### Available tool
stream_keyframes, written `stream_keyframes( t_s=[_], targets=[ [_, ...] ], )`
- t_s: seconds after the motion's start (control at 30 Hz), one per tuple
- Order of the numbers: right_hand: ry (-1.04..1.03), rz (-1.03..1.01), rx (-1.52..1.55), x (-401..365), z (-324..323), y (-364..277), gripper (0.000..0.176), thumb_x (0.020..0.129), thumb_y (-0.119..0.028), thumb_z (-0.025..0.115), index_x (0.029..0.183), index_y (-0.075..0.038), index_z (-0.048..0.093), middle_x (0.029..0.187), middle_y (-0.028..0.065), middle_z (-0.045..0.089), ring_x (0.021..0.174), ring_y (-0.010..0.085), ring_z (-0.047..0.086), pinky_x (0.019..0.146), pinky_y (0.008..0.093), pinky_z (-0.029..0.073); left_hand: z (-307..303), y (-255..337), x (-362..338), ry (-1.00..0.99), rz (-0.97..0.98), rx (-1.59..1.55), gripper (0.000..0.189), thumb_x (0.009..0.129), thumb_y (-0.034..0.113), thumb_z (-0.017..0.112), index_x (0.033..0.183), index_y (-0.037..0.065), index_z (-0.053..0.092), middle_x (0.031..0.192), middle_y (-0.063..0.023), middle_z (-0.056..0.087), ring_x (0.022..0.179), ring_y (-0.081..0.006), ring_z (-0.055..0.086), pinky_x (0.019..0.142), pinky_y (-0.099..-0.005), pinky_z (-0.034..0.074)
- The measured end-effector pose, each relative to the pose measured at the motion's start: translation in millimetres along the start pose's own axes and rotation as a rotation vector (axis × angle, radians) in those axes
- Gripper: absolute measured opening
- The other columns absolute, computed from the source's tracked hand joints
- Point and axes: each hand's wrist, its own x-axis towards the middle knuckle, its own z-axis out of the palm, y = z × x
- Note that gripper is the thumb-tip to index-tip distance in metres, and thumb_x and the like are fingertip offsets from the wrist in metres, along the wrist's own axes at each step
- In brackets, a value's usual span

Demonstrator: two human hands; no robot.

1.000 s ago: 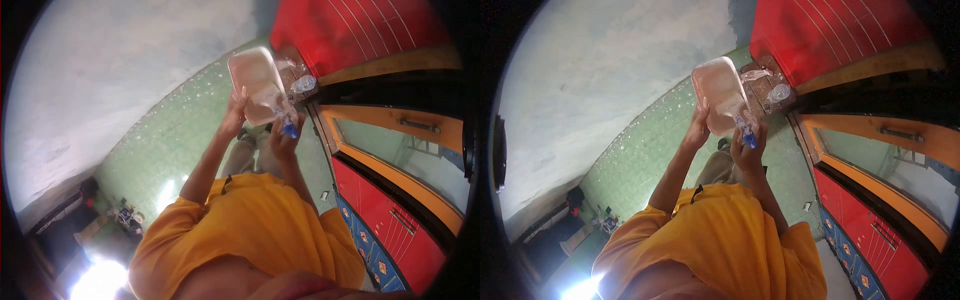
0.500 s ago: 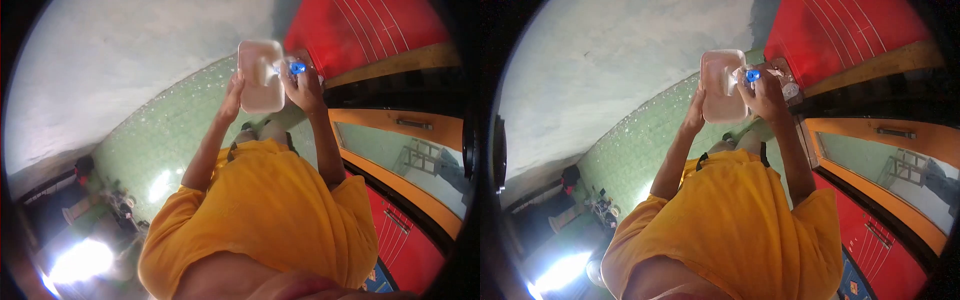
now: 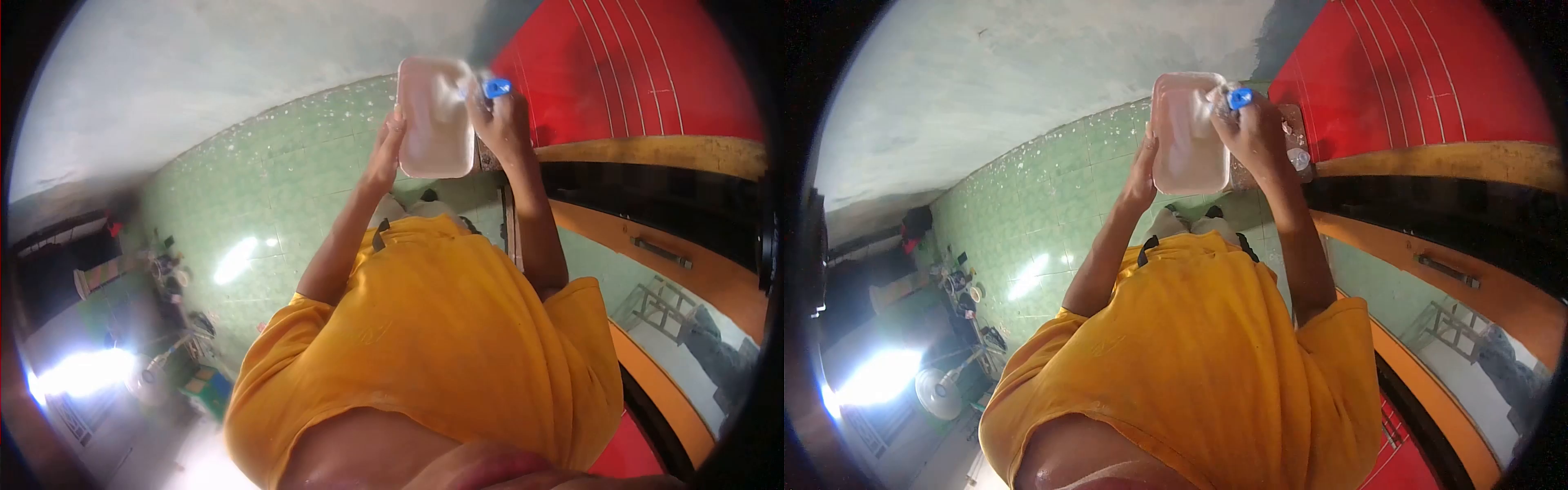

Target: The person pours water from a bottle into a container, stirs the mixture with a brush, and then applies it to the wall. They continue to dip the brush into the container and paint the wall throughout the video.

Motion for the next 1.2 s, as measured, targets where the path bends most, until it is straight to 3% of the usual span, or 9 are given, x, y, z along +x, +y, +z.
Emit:
stream_keyframes(
  t_s=[0.2, 0.37, 0.5, 0.57, 0.63, 0.83, 0.97, 1.13, 1.2],
  targets=[
    [-0.251, 0.04, 0.162, -4, 3, -11, 0.011, 0.083, -0.016, 0.063, 0.083, -0.005, 0.059, 0.065, 0.0129, 0.057, 0.059, 0.03, 0.059, 0.054, 0.0367, 0.046, -23, -3, -1, 0.021, 0.133, -0.183, 0.067, 0.101, 0.043, 0.031, 0.146, -0.005, 0.018, 0.149, -0.0171, 0.027, 0.138, -0.0249, 0.026, 0.112, -0.0345, 0.022],
    [-0.162, -0.045, 0.082, 24, 43, -22, 0.015, 0.083, -0.017, 0.064, 0.081, -0.003, 0.058, 0.067, 0.0133, 0.06, 0.058, 0.0256, 0.059, 0.053, 0.0358, 0.046, -61, -26, -1, 0.044, 0.142, -0.026, 0.064, 0.102, 0.043, 0.026, 0.148, 0.0, 0.015, 0.148, -0.014, 0.03, 0.135, -0.0235, 0.032, 0.111, -0.0361, 0.026],
    [-0.144, -0.203, 0.161, 26, 67, -36, 0.014, 0.083, -0.015, 0.064, 0.081, -0.003, 0.059, 0.065, 0.0125, 0.059, 0.058, 0.0257, 0.06, 0.053, 0.0369, 0.045, -88, 16, -4, 0.046, 0.105, -0.17, 0.064, 0.101, 0.045, 0.026, 0.149, 0.004, 0.014, 0.148, -0.0125, 0.031, 0.134, -0.0221, 0.035, 0.11, -0.0362, 0.029],
    [-0.214, 0.037, 0.008, 41, 78, -45, 0.012, 0.083, -0.015, 0.065, 0.083, -0.003, 0.063, 0.065, 0.0146, 0.059, 0.057, 0.0281, 0.06, 0.053, 0.0373, 0.046, -108, 19, -5, 0.088, 0.126, -0.143, 0.065, 0.102, 0.043, 0.028, 0.147, -0.002, 0.017, 0.148, -0.0149, 0.03, 0.136, -0.023, 0.03, 0.111, -0.0349, 0.025],
    [-0.077, -0.058, 0.063, 65, 106, -67, 0.013, 0.084, -0.016, 0.064, 0.085, -0.003, 0.063, 0.064, 0.0152, 0.057, 0.056, 0.0287, 0.059, 0.052, 0.037, 0.045, -123, 38, -9, 0.1, 0.132, -0.09, 0.065, 0.102, 0.042, 0.029, 0.146, -0.005, 0.019, 0.148, -0.0158, 0.03, 0.137, -0.0232, 0.027, 0.112, -0.0342, 0.022],
    [-0.193, -0.185, 0.221, 72, 166, -106, 0.012, 0.082, -0.012, 0.064, 0.09, -0.003, 0.062, 0.069, 0.0138, 0.06, 0.058, 0.0286, 0.06, 0.055, 0.0368, 0.046, -197, 93, -11, 0.08, 0.142, -0.129, 0.067, 0.101, 0.045, 0.03, 0.145, -0.005, 0.022, 0.147, -0.0154, 0.031, 0.136, -0.0229, 0.028, 0.112, -0.0345, 0.023],
    [-0.079, -0.058, 0.056, 110, 197, -134, 0.012, 0.083, -0.013, 0.065, 0.086, -0.002, 0.06, 0.068, 0.014, 0.059, 0.059, 0.0298, 0.059, 0.055, 0.037, 0.046, -233, 98, -14, 0.096, 0.159, -0.028, 0.068, 0.1, 0.047, 0.031, 0.144, -0.004, 0.024, 0.146, -0.0153, 0.032, 0.136, -0.0231, 0.028, 0.111, -0.0346, 0.023],
    [-0.132, -0.266, 0.227, 97, 227, -152, 0.015, 0.083, -0.016, 0.066, 0.087, -0.002, 0.061, 0.067, 0.0154, 0.059, 0.057, 0.0308, 0.059, 0.052, 0.0353, 0.045, -269, 125, -22, 0.09, 0.167, 0.027, 0.068, 0.1, 0.048, 0.031, 0.145, -0.003, 0.023, 0.145, -0.0151, 0.033, 0.135, -0.0233, 0.029, 0.11, -0.0339, 0.024],
    [-0.153, -0.102, 0.11, 107, 226, -156, 0.015, 0.083, -0.015, 0.065, 0.089, -0.002, 0.062, 0.066, 0.0151, 0.059, 0.056, 0.0309, 0.059, 0.052, 0.036, 0.046, -271, 131, -27, 0.13, 0.154, -0.033, 0.068, 0.1, 0.048, 0.031, 0.145, -0.003, 0.024, 0.144, -0.0149, 0.034, 0.134, -0.0229, 0.031, 0.109, -0.0336, 0.025]
  ],
)
